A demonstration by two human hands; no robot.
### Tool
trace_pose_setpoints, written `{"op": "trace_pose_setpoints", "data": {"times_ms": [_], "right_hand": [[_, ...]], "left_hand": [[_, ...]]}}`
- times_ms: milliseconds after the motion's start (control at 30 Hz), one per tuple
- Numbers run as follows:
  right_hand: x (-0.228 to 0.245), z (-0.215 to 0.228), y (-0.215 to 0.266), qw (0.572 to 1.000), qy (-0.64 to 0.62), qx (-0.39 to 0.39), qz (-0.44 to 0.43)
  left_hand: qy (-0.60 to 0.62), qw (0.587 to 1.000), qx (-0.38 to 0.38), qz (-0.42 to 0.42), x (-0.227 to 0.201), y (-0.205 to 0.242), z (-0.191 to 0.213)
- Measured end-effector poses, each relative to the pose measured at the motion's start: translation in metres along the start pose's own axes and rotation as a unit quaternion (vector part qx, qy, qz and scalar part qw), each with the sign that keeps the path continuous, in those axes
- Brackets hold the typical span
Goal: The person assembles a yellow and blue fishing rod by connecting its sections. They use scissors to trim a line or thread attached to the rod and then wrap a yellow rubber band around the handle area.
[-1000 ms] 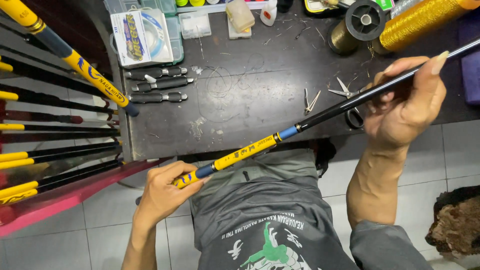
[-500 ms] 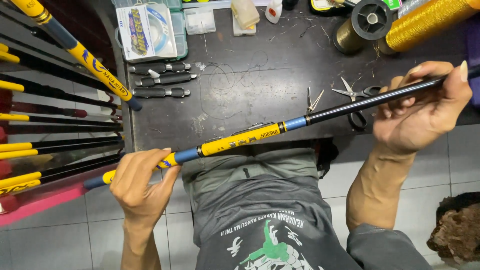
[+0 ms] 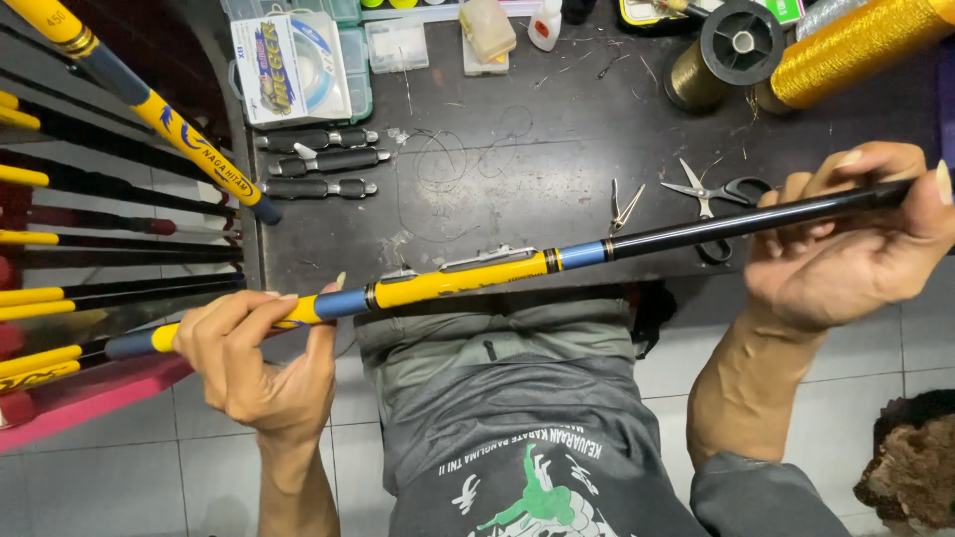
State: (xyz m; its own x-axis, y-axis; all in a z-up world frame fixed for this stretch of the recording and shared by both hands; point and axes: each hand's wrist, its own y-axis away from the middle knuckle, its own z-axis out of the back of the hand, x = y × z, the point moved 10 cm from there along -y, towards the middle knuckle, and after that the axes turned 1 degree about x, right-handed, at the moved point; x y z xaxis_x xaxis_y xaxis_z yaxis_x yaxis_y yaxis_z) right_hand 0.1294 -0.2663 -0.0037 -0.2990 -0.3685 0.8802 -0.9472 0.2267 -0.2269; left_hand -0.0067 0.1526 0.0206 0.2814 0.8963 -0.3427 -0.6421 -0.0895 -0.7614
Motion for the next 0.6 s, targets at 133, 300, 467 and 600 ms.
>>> {"op": "trace_pose_setpoints", "data": {"times_ms": [133, 300, 467, 600], "right_hand": [[-0.001, 0.005, 0.000, 0.999, -0.026, 0.044, 0.012], [0.001, 0.034, 0.001, 0.999, 0.023, 0.002, 0.044], [0.000, 0.043, 0.002, 0.998, 0.047, -0.018, 0.047], [-0.002, 0.043, -0.002, 0.997, 0.065, 0.003, 0.052]], "left_hand": [[-0.014, 1.000, -0.009, 0.023, 0.004, 0.000, -0.003], [0.015, 0.999, 0.037, 0.000, 0.002, -0.010, -0.010], [0.002, 0.998, 0.060, 0.003, 0.011, -0.012, -0.011], [-0.011, 0.998, 0.059, -0.003, 0.011, -0.019, -0.009]]}}
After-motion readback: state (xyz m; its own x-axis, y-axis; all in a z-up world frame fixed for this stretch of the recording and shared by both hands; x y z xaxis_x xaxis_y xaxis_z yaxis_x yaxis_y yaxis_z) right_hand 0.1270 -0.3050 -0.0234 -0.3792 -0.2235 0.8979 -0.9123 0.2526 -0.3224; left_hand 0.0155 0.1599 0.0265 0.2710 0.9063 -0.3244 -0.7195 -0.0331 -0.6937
